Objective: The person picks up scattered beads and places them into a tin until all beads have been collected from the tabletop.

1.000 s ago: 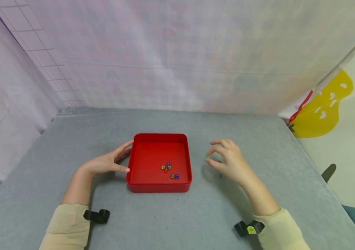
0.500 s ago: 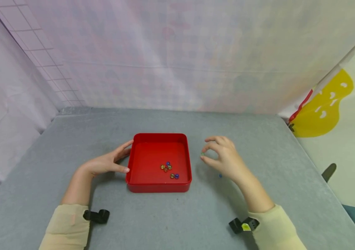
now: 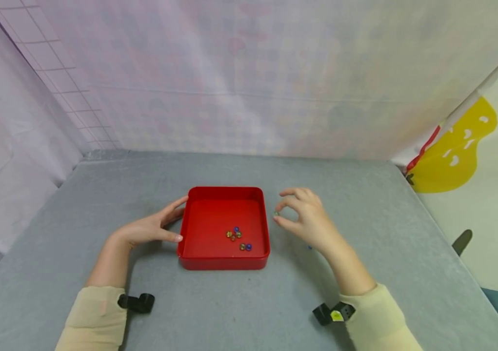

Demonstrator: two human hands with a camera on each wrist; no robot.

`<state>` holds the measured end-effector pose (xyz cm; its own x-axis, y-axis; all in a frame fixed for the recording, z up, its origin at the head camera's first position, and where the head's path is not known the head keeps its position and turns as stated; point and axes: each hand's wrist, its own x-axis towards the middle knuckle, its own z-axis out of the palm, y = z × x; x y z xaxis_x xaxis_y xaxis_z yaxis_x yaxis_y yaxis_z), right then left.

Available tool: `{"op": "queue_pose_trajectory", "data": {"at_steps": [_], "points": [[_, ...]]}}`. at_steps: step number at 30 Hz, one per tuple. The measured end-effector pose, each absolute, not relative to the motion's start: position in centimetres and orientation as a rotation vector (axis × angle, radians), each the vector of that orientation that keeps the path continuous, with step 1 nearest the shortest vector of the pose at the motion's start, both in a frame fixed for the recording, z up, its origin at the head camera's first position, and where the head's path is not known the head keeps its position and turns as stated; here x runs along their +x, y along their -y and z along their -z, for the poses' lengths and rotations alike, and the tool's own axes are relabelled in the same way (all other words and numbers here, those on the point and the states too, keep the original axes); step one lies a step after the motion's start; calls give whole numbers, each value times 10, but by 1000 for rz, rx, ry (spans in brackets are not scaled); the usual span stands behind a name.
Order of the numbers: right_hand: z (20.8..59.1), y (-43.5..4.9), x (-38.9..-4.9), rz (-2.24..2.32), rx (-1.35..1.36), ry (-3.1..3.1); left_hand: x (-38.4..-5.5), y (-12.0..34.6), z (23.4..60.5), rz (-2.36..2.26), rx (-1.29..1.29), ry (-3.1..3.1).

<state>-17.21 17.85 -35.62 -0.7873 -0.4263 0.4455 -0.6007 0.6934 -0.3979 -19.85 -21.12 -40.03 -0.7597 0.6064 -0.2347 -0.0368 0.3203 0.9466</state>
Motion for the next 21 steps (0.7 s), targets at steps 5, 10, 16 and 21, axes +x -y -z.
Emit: {"op": "queue_pose_trajectory", "data": {"at_steps": [5, 10, 16, 21], "points": [[357, -174, -173, -791, 814, 2587, -199, 212, 400, -1478, 501, -2009], [357, -168, -174, -797, 793, 2612, -198, 211, 399, -1477, 498, -2008], [360, -160, -177, -818, 804, 2611, -198, 211, 399, -1472, 484, -2014], [363, -153, -177, -840, 799, 2623, -199, 211, 399, -1462, 476, -2022]]}}
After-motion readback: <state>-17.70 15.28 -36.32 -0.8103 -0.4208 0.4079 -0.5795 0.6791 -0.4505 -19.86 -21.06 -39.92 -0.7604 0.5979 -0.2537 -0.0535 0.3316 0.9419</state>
